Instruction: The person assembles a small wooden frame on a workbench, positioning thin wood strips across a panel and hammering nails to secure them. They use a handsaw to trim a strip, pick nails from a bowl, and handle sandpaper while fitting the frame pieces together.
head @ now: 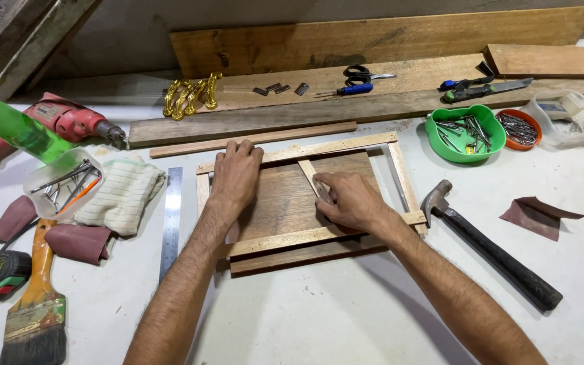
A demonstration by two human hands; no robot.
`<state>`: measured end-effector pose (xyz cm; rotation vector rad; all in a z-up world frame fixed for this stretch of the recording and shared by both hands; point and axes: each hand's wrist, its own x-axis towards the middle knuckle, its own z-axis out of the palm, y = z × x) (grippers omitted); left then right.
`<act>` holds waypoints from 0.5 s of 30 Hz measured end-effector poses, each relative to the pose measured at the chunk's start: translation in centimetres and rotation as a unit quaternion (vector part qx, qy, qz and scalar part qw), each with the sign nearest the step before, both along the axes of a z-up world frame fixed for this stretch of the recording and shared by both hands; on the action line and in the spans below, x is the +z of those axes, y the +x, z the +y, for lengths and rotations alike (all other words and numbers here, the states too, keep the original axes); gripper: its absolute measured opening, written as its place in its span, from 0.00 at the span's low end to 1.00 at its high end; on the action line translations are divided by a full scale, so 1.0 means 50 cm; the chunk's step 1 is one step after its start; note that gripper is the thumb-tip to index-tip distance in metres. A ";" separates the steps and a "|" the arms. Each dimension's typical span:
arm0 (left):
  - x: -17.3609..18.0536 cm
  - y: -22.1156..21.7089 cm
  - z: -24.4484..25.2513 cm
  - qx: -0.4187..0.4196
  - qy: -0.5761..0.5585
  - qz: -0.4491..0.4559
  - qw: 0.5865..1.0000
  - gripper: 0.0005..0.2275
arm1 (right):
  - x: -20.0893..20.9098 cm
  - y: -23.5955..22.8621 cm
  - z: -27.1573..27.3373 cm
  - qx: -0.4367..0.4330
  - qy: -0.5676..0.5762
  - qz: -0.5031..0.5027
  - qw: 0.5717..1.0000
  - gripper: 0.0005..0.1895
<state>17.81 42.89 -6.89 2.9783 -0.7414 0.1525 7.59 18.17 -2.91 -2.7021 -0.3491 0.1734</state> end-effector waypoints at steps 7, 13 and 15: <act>-0.013 -0.004 0.000 -0.001 -0.015 0.004 1.000 0.14 | -0.020 0.012 0.027 0.007 0.062 0.013 0.998 0.32; -0.006 -0.013 -0.001 -0.007 -0.012 0.003 1.000 0.14 | -0.009 -0.001 0.037 -0.003 0.059 0.063 0.996 0.25; -0.018 -0.008 -0.003 -0.006 -0.009 -0.001 1.000 0.15 | 0.007 -0.008 0.043 -0.011 0.044 0.087 0.995 0.25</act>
